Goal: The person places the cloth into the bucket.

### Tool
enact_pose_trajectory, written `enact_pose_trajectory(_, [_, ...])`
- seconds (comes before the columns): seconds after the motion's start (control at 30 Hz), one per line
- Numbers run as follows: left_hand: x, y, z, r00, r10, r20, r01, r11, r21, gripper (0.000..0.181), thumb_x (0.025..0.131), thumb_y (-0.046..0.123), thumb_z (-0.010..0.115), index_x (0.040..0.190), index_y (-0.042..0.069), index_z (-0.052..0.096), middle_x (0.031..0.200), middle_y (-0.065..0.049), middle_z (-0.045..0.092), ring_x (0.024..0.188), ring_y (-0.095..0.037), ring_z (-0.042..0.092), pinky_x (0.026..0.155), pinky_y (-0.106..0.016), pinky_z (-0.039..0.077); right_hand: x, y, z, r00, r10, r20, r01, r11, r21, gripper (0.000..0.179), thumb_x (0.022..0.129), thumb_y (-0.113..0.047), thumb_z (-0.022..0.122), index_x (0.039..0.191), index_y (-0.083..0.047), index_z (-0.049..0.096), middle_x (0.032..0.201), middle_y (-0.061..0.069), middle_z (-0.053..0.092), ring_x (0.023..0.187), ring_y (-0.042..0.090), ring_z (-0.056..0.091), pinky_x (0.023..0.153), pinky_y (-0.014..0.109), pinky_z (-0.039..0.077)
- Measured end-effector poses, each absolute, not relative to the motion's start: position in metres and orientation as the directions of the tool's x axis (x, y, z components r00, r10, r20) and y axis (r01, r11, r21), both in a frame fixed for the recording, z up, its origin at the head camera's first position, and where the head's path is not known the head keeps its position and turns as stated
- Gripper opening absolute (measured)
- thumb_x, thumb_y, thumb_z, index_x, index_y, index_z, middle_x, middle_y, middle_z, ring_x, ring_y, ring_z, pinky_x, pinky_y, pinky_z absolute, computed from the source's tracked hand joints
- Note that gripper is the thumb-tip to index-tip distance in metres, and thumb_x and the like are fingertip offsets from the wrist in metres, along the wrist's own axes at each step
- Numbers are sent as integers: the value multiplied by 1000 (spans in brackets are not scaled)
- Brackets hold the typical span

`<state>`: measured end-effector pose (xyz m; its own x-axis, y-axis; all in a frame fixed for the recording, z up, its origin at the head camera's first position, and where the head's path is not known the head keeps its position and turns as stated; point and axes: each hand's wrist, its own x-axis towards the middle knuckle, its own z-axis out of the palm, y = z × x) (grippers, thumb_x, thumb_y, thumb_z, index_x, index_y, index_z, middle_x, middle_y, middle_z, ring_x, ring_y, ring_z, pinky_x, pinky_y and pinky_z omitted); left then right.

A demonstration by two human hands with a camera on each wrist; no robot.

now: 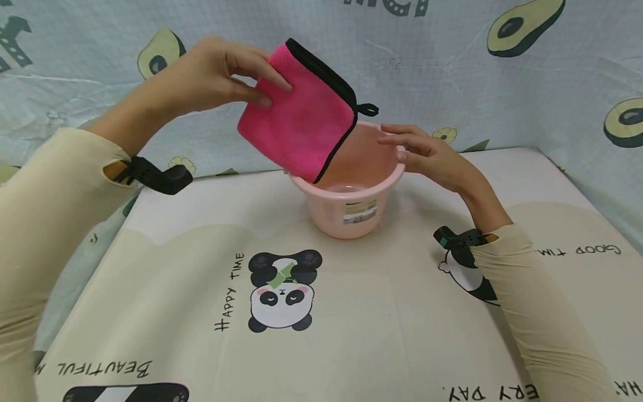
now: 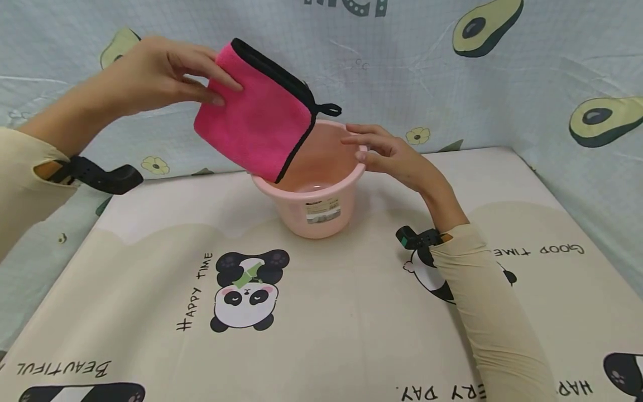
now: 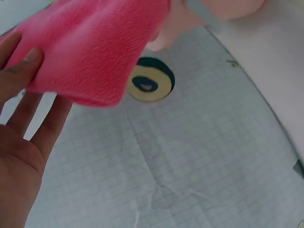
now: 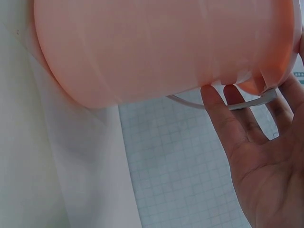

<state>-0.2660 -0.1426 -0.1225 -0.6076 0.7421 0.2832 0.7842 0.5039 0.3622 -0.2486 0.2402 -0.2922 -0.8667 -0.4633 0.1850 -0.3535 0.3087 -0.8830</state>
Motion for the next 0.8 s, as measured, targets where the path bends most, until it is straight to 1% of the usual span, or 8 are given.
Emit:
enact_pose_trajectory(0.2, [-279,-128,-112,-590,788,178,800,540,261,33,92,-5,70,120,12,77,127,-3,67,118,-16,56,94,-27,56,-247,243,-292,-875,-455,166,-320,286,-903,43,103,-20,55,146,-16,57,161,-6,29,147,23,29,109,47,43])
enact_pose_trajectory(0.37, [-286,-118,-112,-557,820,131,827,533,180,31,91,-4,71,117,11,78,123,-5,70,115,-20,61,95,-35,57,-248,242,-294,-861,-469,199,-346,253,-903,42,103,-13,53,145,-13,58,162,-5,29,148,23,29,107,38,44])
enact_pose_trajectory(0.47, [-290,-112,-114,-548,829,106,832,529,163,31,92,-5,70,117,12,78,121,-7,71,114,-24,62,95,-41,58,-249,242,-294,-855,-476,207,-352,240,-905,42,103,-10,53,144,-12,58,163,-5,29,148,23,30,105,35,45])
enact_pose_trajectory(0.53, [-292,-108,-115,-546,833,89,834,530,154,32,92,-4,70,117,13,78,122,-7,71,115,-24,63,95,-44,57,-249,242,-294,-857,-474,201,-349,246,-904,42,103,-12,53,145,-13,58,162,-6,29,148,23,31,105,35,46])
enact_pose_trajectory(0.63, [-295,-102,-116,-537,841,65,839,525,141,32,93,-4,69,118,14,78,122,-7,71,114,-25,63,95,-45,57,-248,243,-293,-861,-471,190,-338,253,-906,41,104,-15,53,145,-13,58,162,-7,29,147,23,30,105,36,47])
enact_pose_trajectory(0.7, [-296,-97,-116,-527,848,52,846,518,130,31,94,-3,68,118,14,78,122,-6,71,113,-24,64,95,-45,57,-248,243,-293,-862,-470,188,-339,260,-904,41,104,-17,54,144,-15,59,161,-8,30,146,20,30,103,34,47])
enact_pose_trajectory(0.8, [-297,-88,-116,-515,856,38,852,508,124,30,94,-2,68,119,14,78,121,-6,71,112,-24,64,96,-45,57,-248,243,-293,-851,-487,197,-336,215,-917,41,104,-14,52,145,-13,58,161,-6,29,147,20,31,102,30,48])
